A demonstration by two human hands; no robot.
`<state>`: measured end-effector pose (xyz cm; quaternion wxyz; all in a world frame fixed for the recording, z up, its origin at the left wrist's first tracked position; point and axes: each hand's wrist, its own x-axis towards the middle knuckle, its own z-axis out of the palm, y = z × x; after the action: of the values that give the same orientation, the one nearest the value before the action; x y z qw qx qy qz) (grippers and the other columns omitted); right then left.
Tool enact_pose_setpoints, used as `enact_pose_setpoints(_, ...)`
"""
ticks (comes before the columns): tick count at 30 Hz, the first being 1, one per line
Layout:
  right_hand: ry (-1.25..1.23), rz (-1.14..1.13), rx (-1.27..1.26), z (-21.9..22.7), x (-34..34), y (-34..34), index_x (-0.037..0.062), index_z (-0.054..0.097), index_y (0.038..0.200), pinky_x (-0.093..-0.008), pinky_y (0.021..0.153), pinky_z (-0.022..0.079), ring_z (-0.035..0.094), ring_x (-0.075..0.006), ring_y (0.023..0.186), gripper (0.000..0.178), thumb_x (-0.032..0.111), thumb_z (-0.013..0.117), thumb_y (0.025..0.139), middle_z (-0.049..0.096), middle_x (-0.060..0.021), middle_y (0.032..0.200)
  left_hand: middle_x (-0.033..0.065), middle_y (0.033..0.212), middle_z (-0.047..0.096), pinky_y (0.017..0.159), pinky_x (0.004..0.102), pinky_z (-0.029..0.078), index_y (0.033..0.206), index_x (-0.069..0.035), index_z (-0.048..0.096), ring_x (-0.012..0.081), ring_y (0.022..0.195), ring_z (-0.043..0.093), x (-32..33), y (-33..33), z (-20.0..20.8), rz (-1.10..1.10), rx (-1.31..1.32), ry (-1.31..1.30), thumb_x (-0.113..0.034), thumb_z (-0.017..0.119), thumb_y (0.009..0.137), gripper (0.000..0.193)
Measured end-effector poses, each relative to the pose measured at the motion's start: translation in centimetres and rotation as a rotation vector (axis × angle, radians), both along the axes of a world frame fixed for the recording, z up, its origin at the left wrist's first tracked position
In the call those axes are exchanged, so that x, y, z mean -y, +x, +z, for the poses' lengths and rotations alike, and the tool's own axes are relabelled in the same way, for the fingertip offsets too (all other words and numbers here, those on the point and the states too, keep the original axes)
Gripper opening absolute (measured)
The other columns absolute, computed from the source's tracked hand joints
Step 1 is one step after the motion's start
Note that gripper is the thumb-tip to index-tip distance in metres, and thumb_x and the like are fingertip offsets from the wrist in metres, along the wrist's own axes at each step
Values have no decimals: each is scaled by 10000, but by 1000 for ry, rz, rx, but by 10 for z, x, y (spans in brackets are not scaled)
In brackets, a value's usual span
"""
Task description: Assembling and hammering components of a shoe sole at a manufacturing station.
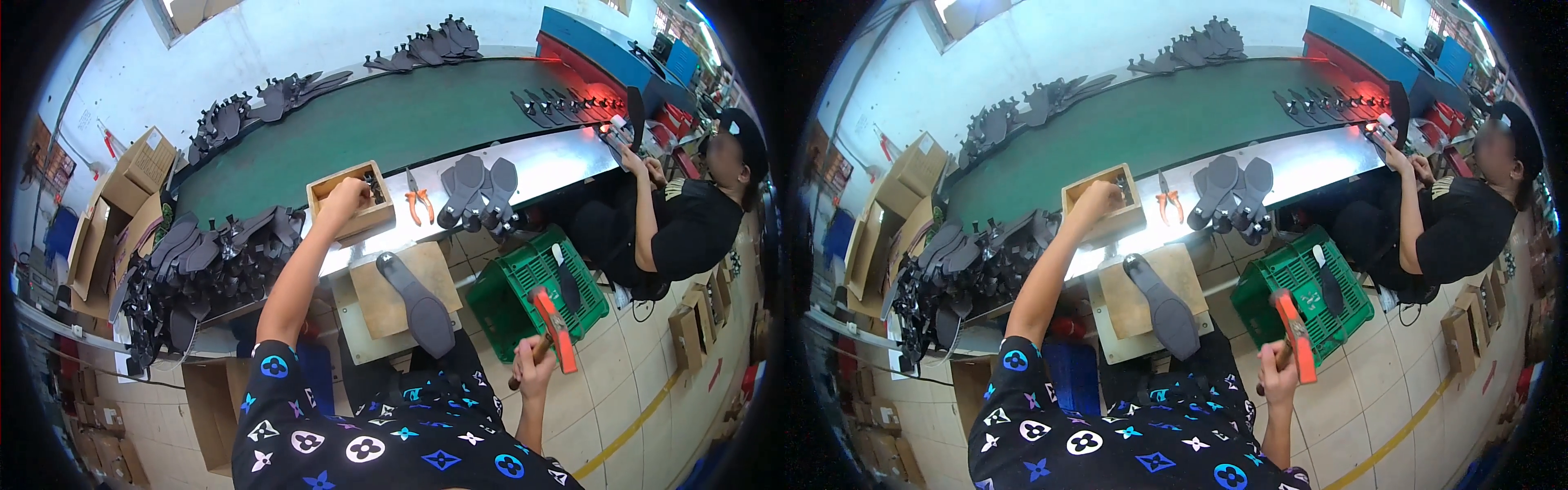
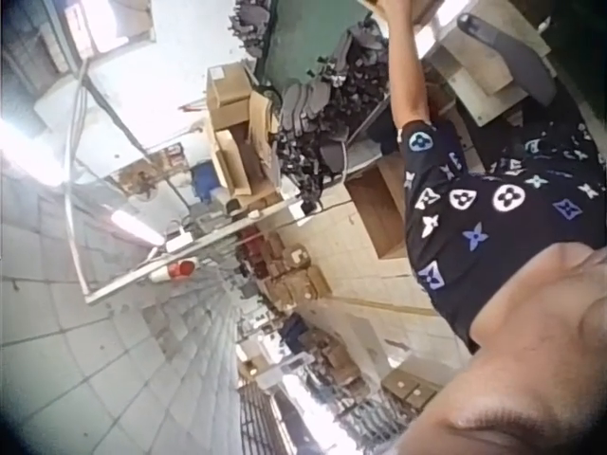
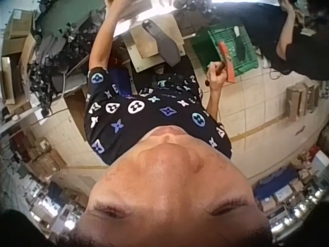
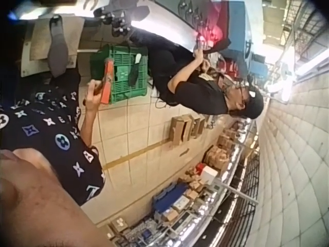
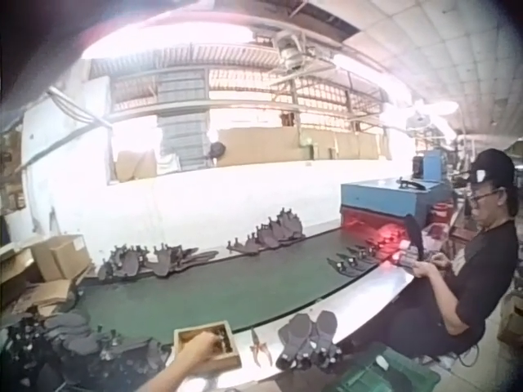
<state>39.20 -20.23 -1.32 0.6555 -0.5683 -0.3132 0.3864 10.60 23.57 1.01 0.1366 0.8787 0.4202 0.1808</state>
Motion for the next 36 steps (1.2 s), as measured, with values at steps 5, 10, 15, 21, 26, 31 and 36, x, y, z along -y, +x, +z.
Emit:
enact_pose_setpoints(5, 67, 57, 312, 13, -50, -8, -21, 669, 903, -212, 475, 316, 416, -12, 513, 114, 88, 643, 925, 549, 37, 601, 159, 796, 698, 687, 342, 563, 866, 30, 708, 256, 752, 698, 12, -2, 8, 95, 212, 16, 10, 672, 778, 97)
enact_pose_setpoints(10, 97, 204, 250, 58, -81, -28, -28, 671, 1022, -220, 515, 378, 478, -38, 548, 138, 66, 650, 923, 565, 29, 629, 83, 869, 710, 645, 253, 546, 1019, 14, 703, 134, 747, 677, 89, 5, 56, 53, 941, -526, -51, 658, 903, 140)
enact_pose_setpoints(15, 335, 402, 144, 109, -117, -51, -1, 612, 1146, -177, 433, 323, 434, 1, 482, 221, 87, 629, 944, 734, -123, 921, 84, 882, 678, 555, 252, 521, 990, -20, 586, 166, 729, 680, 217, 17, 93, -84, 1401, -718, -5, 706, 851, 184)
enact_pose_setpoints(21, 423, 555, 49, 144, -117, -90, -41, 616, 1144, -159, 484, 380, 515, -11, 565, 280, 131, 675, 931, 713, -187, 1073, 111, 945, 680, 637, 275, 572, 1022, 35, 612, 189, 768, 696, 294, 14, 124, -83, 1331, -493, 72, 702, 832, 213)
enact_pose_setpoints(26, 458, 618, 174, 140, -99, -91, -65, 611, 1118, -175, 551, 453, 634, -80, 741, 317, 84, 738, 869, 661, -274, 1147, 124, 944, 711, 695, 270, 555, 955, 19, 705, 188, 869, 696, 314, 11, 133, -92, 1039, 2, 102, 746, 755, 220)
enact_pose_setpoints(31, 448, 580, 71, 140, -87, -97, -60, 604, 1127, -166, 546, 454, 634, -79, 735, 340, 60, 753, 846, 642, -289, 1175, 132, 946, 704, 697, 275, 548, 923, 4, 706, 218, 829, 687, 326, 12, 137, -96, 880, 222, 75, 782, 713, 234)
enact_pose_setpoints(36, 281, 483, -73, 143, -83, -102, -58, 622, 1123, -167, 420, 371, 517, -28, 506, 300, 48, 731, 864, 704, -138, 872, 132, 998, 679, 702, 284, 543, 965, -1, 713, 236, 840, 665, 322, 22, 117, -78, 816, 366, 94, 761, 709, 277)
